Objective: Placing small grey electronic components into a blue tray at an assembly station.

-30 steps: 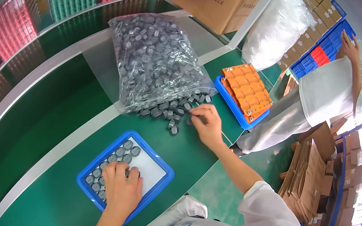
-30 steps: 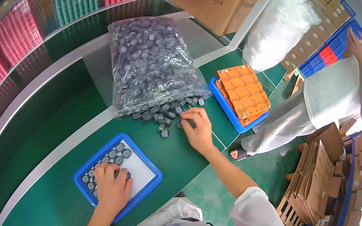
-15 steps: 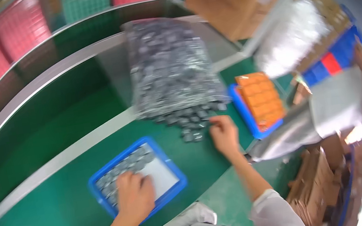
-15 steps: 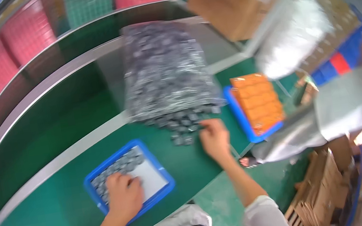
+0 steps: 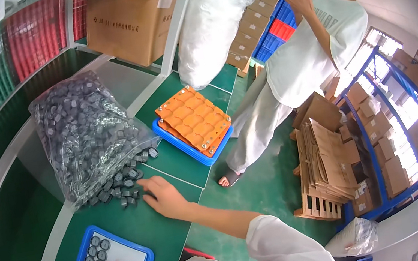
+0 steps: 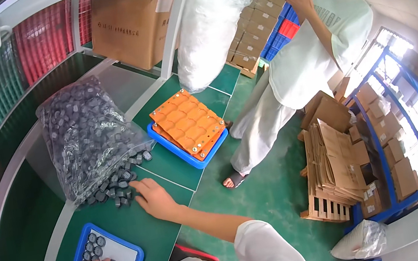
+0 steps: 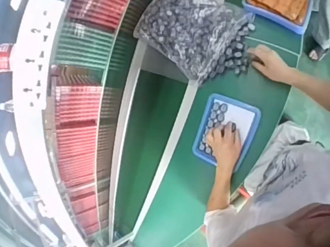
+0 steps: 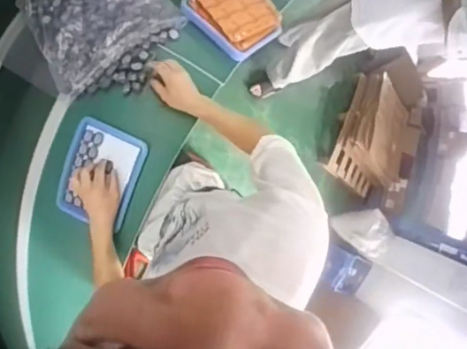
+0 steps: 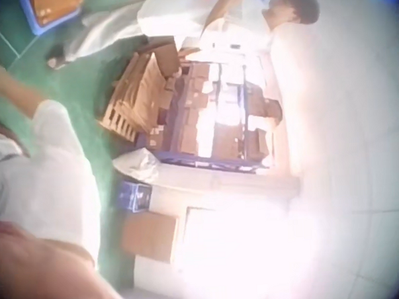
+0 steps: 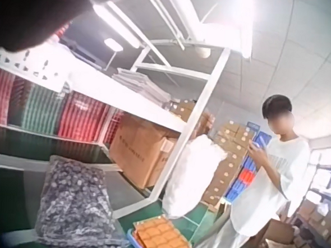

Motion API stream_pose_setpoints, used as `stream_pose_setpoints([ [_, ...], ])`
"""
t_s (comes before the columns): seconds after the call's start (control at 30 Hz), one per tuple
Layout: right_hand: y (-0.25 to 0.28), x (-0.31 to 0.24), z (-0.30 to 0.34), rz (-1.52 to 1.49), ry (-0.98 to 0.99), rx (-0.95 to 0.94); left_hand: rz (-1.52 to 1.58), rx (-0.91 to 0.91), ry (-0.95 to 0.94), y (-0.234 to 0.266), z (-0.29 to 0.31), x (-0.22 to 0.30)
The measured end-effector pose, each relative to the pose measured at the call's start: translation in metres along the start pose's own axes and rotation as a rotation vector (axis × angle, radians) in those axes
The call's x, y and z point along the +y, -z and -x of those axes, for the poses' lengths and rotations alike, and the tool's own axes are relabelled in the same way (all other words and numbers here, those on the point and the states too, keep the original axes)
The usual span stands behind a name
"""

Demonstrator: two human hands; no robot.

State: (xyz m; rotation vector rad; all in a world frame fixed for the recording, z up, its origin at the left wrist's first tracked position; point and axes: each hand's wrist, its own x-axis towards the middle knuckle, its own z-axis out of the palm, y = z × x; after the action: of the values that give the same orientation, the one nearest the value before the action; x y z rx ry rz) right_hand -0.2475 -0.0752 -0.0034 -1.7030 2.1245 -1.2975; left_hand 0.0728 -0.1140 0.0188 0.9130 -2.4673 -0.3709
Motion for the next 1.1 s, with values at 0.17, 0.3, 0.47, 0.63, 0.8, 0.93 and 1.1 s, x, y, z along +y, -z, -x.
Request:
stream_pose_setpoints([
  [0.17, 0.020, 0.007, 0.014, -0.101, -0.041, 0.013, -0.060, -0.001, -0.046, 0.001, -0.002, -0.003],
  [0.3, 0.037, 0.021, 0.029, -0.101, 0.016, -0.026, -0.028, -0.057, 0.018, 0.006, -0.009, 0.002],
  [0.47, 0.052, 0.017, 0.036, 0.086, -0.083, -0.093, -0.057, -0.086, -0.002, 0.006, -0.010, 0.004],
  [0.63, 0.065, 0.024, 0.036, -0.070, -0.052, -0.074, -0.074, -0.045, -0.003, 0.005, -0.010, 0.005],
  [0.8, 0.067, 0.031, 0.027, -0.198, -0.139, 0.080, -0.088, -0.025, 0.007, 0.006, -0.010, 0.009],
  [0.93, 0.059, 0.036, 0.032, 0.044, 0.176, -0.058, -0.071, -0.022, 0.016, 0.007, -0.008, 0.012],
  [1.1, 0.064, 0.031, 0.040, 0.082, 0.197, -0.138, -0.105, -0.018, -0.016, 0.006, -0.005, 0.005],
])
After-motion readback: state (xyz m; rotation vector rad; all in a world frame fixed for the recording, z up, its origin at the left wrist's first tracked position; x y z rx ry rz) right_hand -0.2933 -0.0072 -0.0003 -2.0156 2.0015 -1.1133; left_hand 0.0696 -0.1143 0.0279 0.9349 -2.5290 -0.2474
